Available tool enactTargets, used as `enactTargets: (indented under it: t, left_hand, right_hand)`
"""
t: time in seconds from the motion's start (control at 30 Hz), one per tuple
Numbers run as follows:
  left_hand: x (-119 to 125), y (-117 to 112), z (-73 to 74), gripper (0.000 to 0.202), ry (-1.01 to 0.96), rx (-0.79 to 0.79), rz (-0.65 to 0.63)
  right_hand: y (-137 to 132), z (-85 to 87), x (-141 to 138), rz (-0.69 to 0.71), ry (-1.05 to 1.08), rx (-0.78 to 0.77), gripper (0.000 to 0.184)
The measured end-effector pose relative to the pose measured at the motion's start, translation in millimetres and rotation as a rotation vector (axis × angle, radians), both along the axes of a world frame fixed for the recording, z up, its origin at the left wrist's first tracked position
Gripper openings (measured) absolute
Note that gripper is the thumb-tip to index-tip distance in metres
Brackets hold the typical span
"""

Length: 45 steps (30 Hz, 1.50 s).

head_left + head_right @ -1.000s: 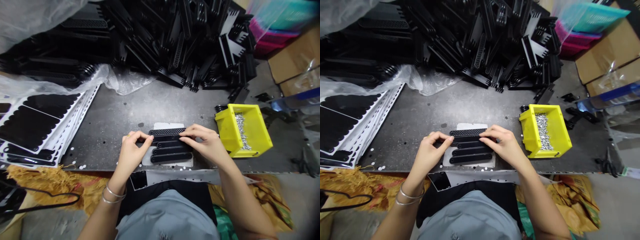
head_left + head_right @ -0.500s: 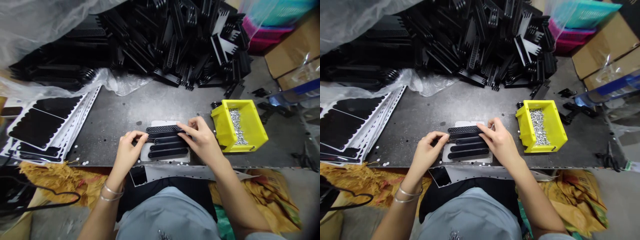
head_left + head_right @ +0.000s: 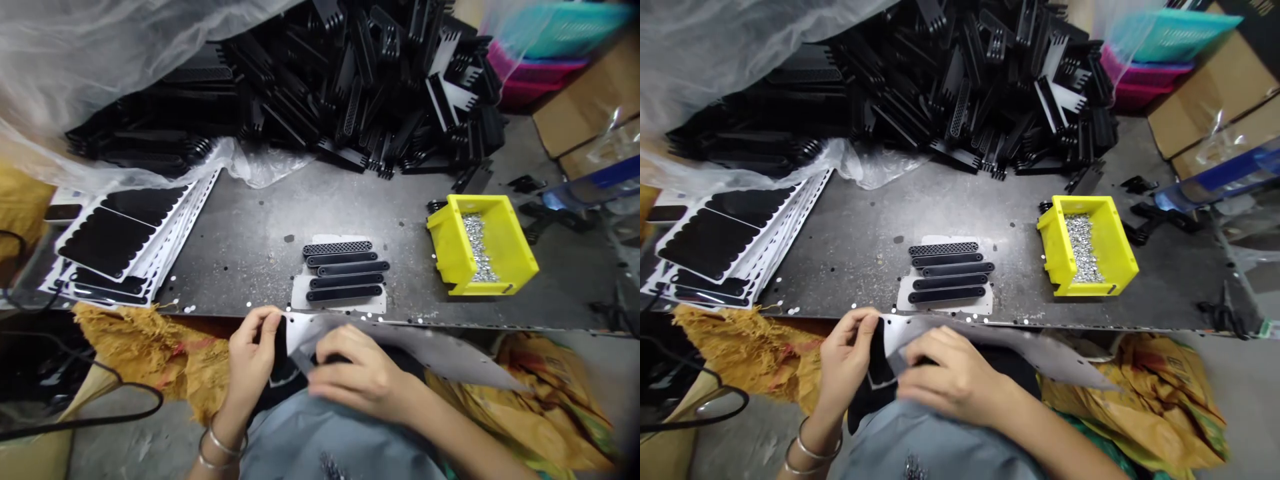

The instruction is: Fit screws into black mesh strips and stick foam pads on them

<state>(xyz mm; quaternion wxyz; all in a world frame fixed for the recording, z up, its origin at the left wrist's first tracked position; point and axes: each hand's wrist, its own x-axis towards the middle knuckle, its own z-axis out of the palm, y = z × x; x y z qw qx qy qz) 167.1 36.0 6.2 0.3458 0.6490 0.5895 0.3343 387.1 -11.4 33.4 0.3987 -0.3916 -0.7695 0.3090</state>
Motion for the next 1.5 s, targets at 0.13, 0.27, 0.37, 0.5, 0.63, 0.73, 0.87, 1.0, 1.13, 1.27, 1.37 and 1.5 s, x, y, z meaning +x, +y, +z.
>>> enactTargets:
  t: [0.13,0.27,0.37,0.5,0.63,0.73,0.87,1.0,1.13,1.27,1.37,1.5]
  left_hand:
    - [-13.8,8.5,-3.7,0.014,0.272,0.304,-0.089]
    - [5.0,43.6,6.3,0.013,0.278,0.371,-0.072]
    - [31.8,80.5,12.9,0.018,0.207,0.219,-0.098]
    - [49.2,112.9,12.5,0.020,0.154,0.049,-0.159]
    - [50.4,118.6,9.3,0.020,0.077,-0.012,-0.166]
    - [51.4,118.7,8.3,0.019,0.038,-0.039,-0.161]
    - [53.6,120.6,7.3,0.015,0.024,-0.060,-0.146]
    - [54.6,120.9,6.8,0.015,0.028,-0.062,-0.135]
    - [54.3,120.3,6.0,0.017,0.053,-0.022,-0.133]
    - [53.3,121.4,4.5,0.018,0.048,-0.013,-0.137]
    - [52.7,122.5,4.0,0.019,0.061,-0.013,-0.139]
    - [52.3,122.8,4.1,0.020,0.077,0.005,-0.143]
  right_hand:
    - [1.2,27.1,51.2,-0.063,0.433,-0.397,0.025]
    - [54.9,29.5,68.9,-0.358,0.000,-0.250,0.023]
    - [103.0,12.3,54.8,-0.289,-0.266,-0.006,0.038]
    - [136.0,-7.7,39.5,-0.146,-0.350,0.136,0.022]
    - [140.0,-12.0,41.4,-0.126,-0.333,0.123,0.020]
    - [141.4,-12.2,41.4,-0.124,-0.307,0.128,0.020]
    - [145.1,-10.6,36.9,-0.095,-0.326,0.111,0.023]
    - [139.2,1.0,49.7,-0.117,-0.363,0.039,0.023]
    - [125.4,12.4,86.5,-0.259,-0.283,-0.189,0.019]
    - [119.0,5.5,107.0,-0.338,-0.128,-0.260,0.015]
    - [120.0,-3.5,105.3,-0.391,-0.088,-0.212,0.014]
    - [122.7,-7.8,102.6,-0.401,-0.045,-0.216,0.014]
